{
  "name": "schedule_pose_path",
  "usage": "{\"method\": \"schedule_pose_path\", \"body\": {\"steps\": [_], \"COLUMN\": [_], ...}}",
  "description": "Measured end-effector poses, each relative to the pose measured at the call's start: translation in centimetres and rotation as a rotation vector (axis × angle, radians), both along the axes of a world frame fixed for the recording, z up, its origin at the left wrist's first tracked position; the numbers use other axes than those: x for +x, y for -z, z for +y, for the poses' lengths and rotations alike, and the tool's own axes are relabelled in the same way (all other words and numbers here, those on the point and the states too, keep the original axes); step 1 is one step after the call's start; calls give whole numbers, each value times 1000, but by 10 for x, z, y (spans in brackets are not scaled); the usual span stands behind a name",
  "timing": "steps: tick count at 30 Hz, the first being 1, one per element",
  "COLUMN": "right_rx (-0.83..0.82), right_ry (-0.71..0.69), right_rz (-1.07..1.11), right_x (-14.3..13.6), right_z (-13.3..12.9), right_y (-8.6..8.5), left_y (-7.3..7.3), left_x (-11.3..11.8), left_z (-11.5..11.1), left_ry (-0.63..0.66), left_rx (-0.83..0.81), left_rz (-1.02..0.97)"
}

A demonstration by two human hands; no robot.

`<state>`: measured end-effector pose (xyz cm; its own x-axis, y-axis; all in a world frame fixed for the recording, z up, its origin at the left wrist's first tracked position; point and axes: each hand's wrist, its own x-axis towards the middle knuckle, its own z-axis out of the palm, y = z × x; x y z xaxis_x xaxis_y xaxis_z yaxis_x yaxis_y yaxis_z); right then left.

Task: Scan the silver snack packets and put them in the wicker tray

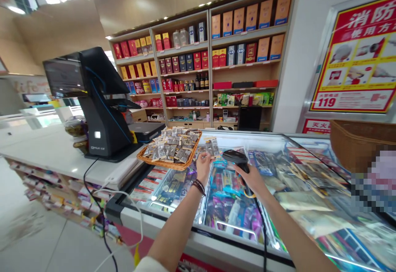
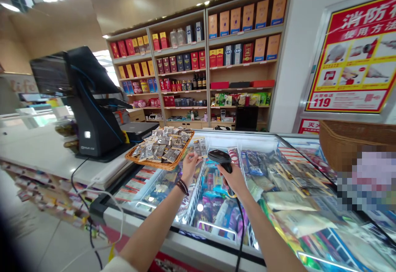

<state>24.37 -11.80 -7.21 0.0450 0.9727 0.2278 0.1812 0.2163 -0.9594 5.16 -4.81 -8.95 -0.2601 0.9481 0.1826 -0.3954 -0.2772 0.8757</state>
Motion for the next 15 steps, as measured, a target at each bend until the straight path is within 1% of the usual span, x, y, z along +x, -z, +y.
{"method": "schedule_pose_path", "body": {"steps": [5,10,15], "right_rx": [-20,-34,-41], "right_ry": [-27,4,-12], "right_rz": [-161,-191,-219], "right_x": [-4,-4,-5], "right_z": [-6,-4,-3], "right_y": [-3,2,4], "left_y": [10,12,14], "left_x": [2,-2,-4], "left_z": [-3,-3,-2], "left_ry": [-14,-39,-69], "left_rx": [-17,-21,-54], "left_rz": [-25,-41,-36]}}
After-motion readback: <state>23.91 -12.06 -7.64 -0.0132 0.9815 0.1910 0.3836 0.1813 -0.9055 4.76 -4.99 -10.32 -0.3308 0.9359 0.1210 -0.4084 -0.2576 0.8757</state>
